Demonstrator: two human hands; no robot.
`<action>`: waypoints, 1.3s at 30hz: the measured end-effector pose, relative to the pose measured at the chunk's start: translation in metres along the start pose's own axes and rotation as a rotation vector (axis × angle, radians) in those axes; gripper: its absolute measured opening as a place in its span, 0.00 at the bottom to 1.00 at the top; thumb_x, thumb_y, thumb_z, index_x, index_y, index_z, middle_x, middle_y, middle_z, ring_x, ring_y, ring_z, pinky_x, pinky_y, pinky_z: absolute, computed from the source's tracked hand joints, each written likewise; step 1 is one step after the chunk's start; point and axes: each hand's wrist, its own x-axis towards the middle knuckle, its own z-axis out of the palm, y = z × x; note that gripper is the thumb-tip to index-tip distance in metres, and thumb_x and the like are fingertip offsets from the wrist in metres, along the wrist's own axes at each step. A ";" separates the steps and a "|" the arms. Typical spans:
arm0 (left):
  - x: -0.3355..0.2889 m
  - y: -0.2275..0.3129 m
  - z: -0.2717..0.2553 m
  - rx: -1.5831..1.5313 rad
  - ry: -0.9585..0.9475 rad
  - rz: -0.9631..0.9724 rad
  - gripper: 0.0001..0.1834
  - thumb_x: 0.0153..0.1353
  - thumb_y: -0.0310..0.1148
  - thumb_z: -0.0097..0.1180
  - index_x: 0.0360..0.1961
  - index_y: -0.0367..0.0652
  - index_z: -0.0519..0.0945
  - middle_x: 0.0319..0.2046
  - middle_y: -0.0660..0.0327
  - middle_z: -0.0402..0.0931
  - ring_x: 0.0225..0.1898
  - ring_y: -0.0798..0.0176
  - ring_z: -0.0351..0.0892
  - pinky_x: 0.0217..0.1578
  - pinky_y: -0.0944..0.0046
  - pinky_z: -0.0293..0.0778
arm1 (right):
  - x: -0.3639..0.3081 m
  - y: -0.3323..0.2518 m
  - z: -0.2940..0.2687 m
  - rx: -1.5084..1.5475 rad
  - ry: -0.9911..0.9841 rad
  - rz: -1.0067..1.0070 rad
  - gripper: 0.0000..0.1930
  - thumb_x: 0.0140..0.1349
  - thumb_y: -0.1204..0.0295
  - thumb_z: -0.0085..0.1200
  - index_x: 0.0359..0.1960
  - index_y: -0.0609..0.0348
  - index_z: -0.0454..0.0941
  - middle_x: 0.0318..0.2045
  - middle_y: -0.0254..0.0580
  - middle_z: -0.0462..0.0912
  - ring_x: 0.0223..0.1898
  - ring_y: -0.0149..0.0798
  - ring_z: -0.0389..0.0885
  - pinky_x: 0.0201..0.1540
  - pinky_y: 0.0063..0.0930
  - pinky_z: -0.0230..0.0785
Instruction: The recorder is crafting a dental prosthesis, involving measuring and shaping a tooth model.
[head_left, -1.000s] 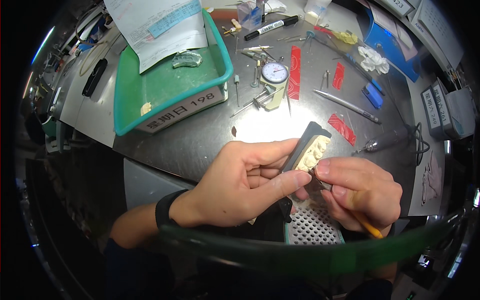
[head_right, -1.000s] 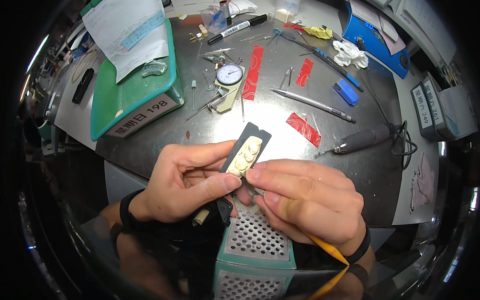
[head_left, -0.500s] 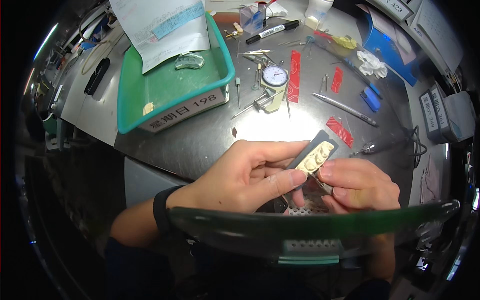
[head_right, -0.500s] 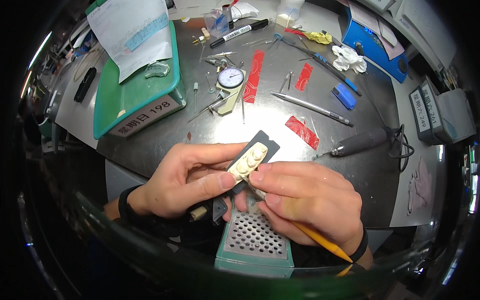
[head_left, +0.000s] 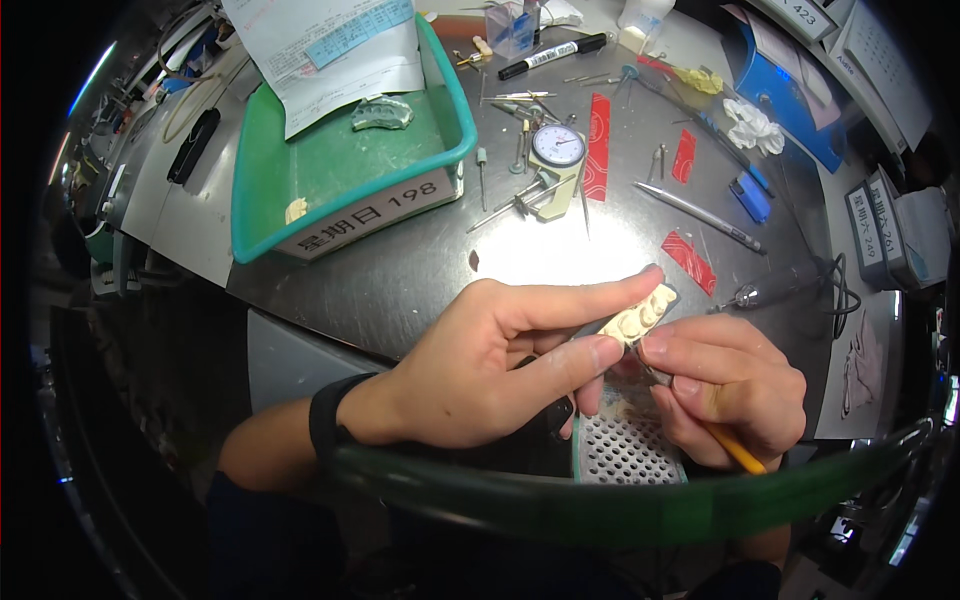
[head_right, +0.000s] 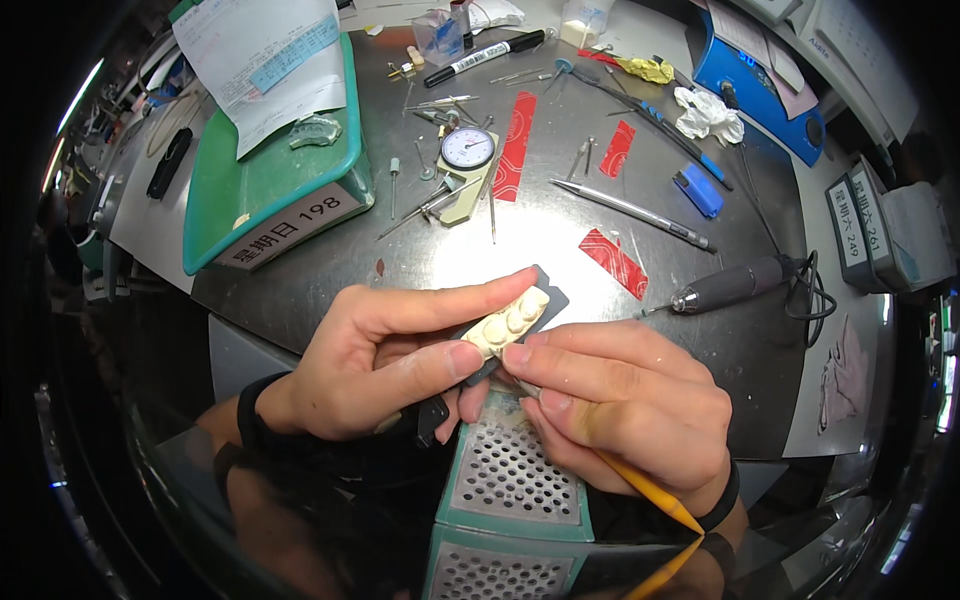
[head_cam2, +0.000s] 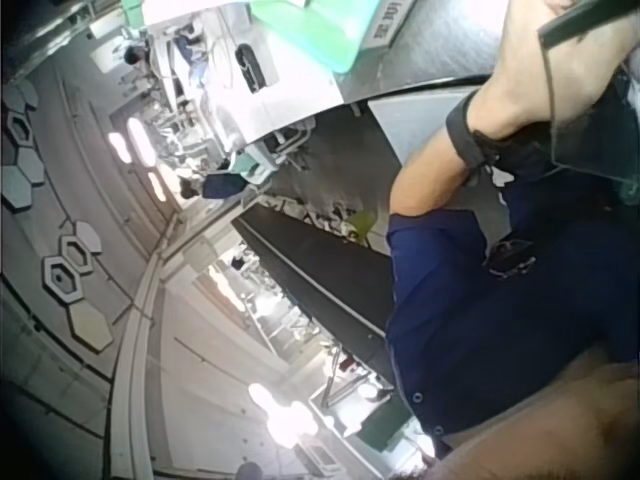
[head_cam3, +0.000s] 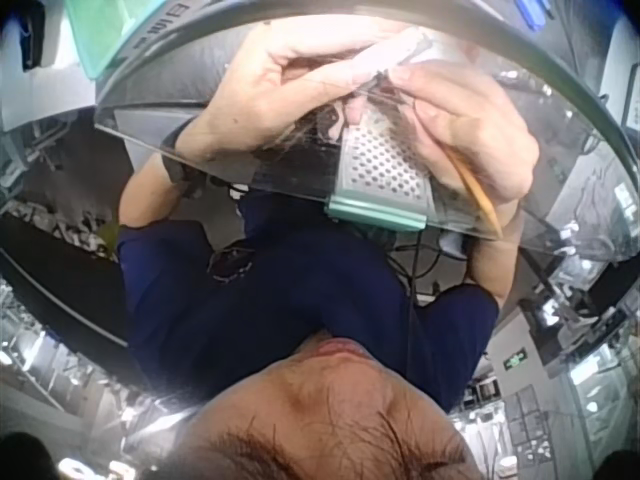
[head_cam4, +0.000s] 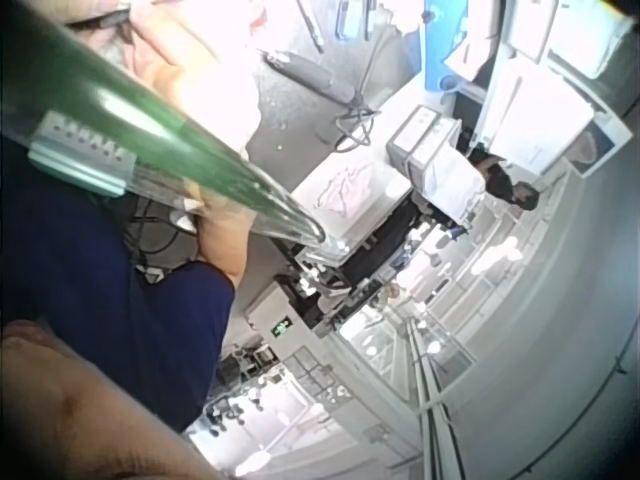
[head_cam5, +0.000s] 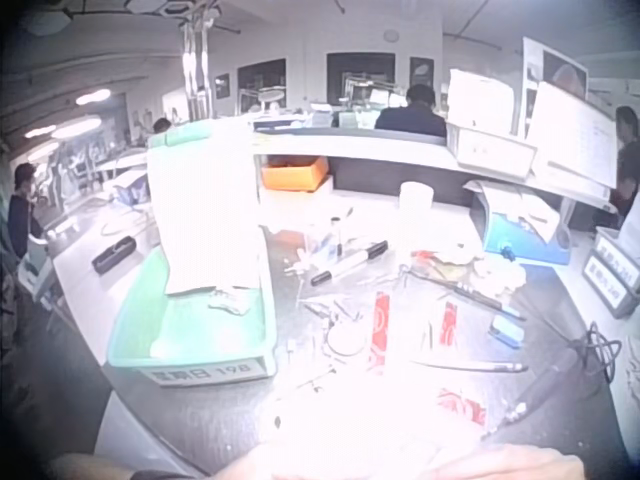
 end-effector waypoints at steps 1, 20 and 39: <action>0.000 0.001 0.001 0.016 0.004 0.005 0.26 0.71 0.26 0.47 0.69 0.34 0.63 0.35 0.58 0.79 0.33 0.74 0.76 0.31 0.74 0.76 | -0.001 0.000 0.000 0.002 0.003 -0.001 0.13 0.49 0.85 0.66 0.27 0.60 0.72 0.37 0.50 0.87 0.38 0.49 0.87 0.39 0.36 0.81; -0.002 0.006 -0.001 -0.029 -0.037 -0.078 0.25 0.69 0.24 0.46 0.67 0.33 0.65 0.42 0.54 0.79 0.31 0.72 0.78 0.27 0.74 0.75 | -0.012 0.009 -0.008 0.293 0.069 0.003 0.14 0.46 0.84 0.68 0.34 0.63 0.78 0.37 0.58 0.85 0.39 0.51 0.86 0.41 0.35 0.79; -0.001 0.011 -0.007 -0.091 -0.088 -0.188 0.25 0.69 0.27 0.46 0.67 0.33 0.66 0.31 0.56 0.80 0.27 0.71 0.78 0.24 0.73 0.75 | -0.009 0.008 -0.013 0.270 -0.008 0.065 0.15 0.45 0.85 0.69 0.36 0.64 0.80 0.37 0.54 0.86 0.36 0.45 0.84 0.40 0.30 0.77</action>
